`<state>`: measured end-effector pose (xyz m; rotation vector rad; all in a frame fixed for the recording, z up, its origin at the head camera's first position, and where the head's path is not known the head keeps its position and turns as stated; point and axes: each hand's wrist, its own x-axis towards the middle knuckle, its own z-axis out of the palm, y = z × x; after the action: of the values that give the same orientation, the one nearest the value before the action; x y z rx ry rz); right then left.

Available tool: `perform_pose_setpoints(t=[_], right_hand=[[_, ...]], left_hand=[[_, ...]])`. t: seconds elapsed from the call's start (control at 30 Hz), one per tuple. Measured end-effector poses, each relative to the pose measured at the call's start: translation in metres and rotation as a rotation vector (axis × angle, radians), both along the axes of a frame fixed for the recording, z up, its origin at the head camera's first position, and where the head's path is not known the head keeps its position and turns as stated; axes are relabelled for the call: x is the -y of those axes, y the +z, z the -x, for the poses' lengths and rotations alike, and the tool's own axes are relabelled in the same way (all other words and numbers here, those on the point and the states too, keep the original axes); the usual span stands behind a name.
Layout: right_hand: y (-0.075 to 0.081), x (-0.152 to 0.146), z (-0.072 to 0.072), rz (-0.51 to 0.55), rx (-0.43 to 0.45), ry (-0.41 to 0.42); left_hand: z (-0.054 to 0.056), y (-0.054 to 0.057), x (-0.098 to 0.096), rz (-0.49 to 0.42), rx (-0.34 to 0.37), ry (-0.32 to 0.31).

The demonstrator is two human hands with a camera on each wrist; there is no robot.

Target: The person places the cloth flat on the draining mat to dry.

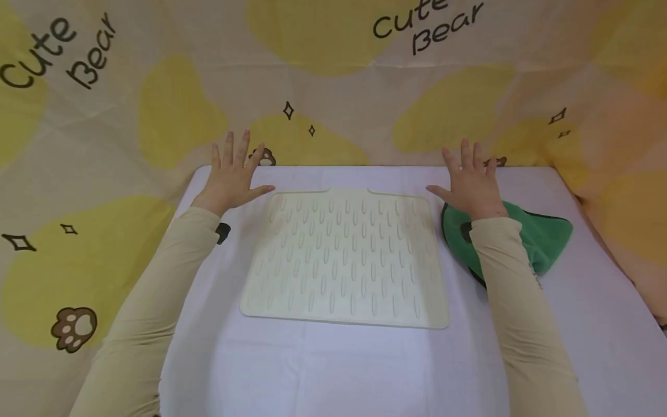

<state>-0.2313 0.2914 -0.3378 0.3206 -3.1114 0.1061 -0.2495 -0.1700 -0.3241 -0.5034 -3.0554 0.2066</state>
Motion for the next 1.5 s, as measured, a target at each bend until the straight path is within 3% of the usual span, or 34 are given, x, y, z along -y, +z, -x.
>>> perform_pose_setpoints(t=[0.17, 0.43, 0.57, 0.73, 0.93, 1.23, 1.5], right_hand=[[-0.002, 0.001, 0.001, 0.012, -0.052, 0.019], [-0.008, -0.006, -0.010, 0.149, -0.133, 0.034], [-0.015, -0.014, -0.022, 0.228, -0.162, 0.020], [-0.028, -0.025, -0.046, 0.373, -0.224, -0.033], [-0.044, -0.043, -0.074, 0.495, -0.277, -0.118], [-0.050, -0.070, -0.103, 0.512, -0.194, -0.232], [-0.059, -0.089, -0.119, 0.511, -0.273, -0.301]], left_hand=[[-0.002, -0.002, 0.002, -0.011, 0.007, 0.003], [-0.012, -0.014, 0.005, -0.044, -0.002, -0.018], [-0.024, -0.024, 0.007, -0.111, 0.052, -0.017], [-0.046, -0.039, 0.018, -0.192, 0.158, 0.036], [-0.062, -0.055, 0.026, -0.251, 0.182, 0.059], [-0.076, -0.076, 0.019, -0.280, 0.189, 0.067], [-0.098, -0.106, 0.015, -0.262, 0.265, 0.029]])
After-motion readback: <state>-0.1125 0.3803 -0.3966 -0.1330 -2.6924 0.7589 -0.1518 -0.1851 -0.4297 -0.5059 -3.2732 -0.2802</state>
